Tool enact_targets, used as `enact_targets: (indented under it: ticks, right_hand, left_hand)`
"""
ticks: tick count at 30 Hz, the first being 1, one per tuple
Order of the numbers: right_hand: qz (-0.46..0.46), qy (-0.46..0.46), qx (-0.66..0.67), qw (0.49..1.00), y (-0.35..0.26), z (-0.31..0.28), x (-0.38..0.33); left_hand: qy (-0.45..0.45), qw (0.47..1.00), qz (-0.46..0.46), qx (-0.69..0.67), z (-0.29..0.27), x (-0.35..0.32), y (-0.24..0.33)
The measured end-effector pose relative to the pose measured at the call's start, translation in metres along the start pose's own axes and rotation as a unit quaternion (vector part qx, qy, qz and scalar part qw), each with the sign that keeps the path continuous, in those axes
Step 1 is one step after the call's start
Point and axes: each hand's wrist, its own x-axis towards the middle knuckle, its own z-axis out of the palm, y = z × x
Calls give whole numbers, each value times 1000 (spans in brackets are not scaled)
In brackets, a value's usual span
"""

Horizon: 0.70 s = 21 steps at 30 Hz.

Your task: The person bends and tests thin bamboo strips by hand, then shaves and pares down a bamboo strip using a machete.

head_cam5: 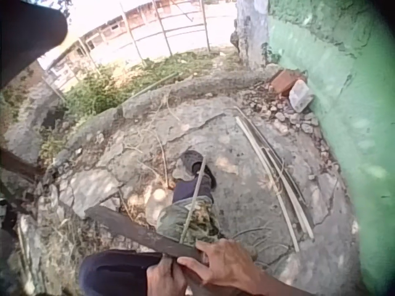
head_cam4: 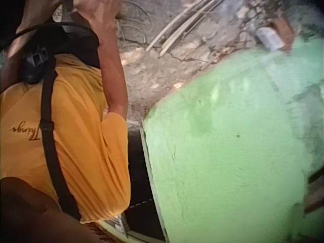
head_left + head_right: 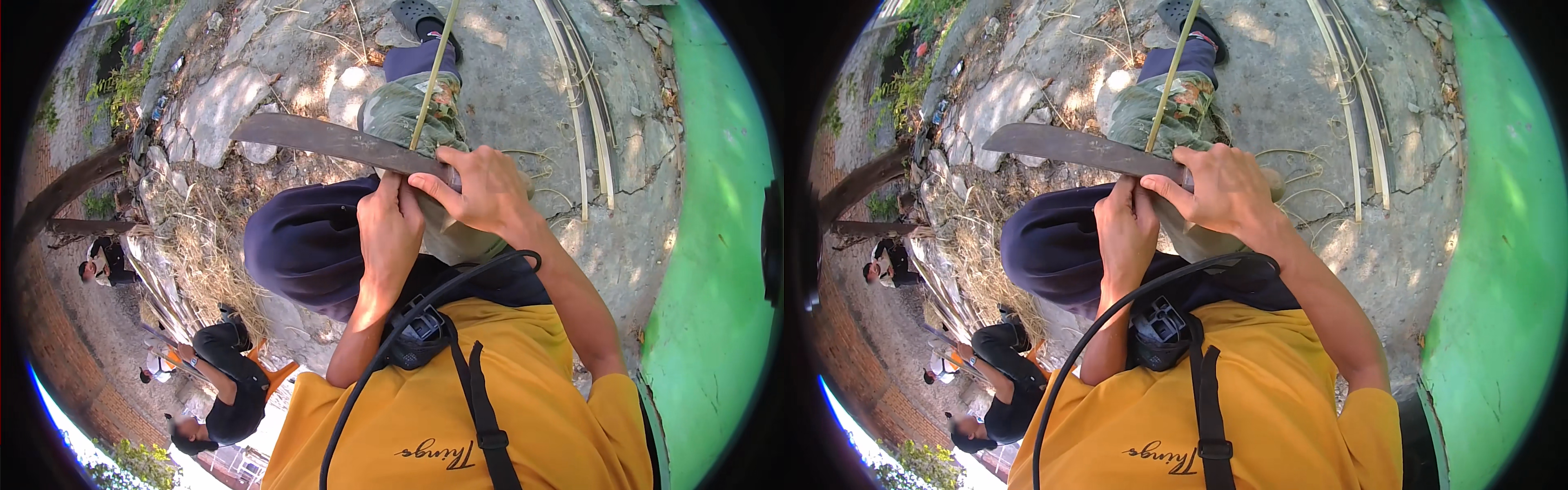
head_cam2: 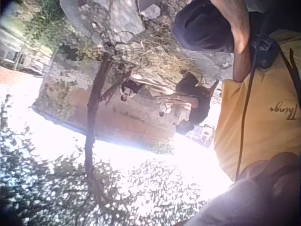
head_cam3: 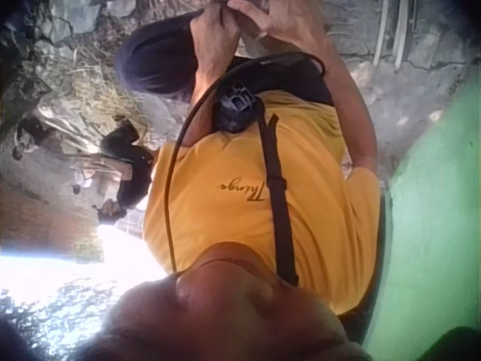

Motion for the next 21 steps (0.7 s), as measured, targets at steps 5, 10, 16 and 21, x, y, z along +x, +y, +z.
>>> enact_targets:
  ticks: [5,10,16,21]
  right_hand:
    - [8,22,4,1000,2,5,1]
    - [18,6,-10,1000,-2,5,1]
    - [13,18,-58,998,-7,5,-8]
    - [35,-14,-7,999,-7,-5,0]
  left_hand:
    - [4,999,-19,-33,2,-2,-1]
    - [-6,999,-31,-12,-3,-2,3]
    - [-20,998,-54,-16,-7,1,0]
    - [4,1000,-26,-7,-1,2,7]
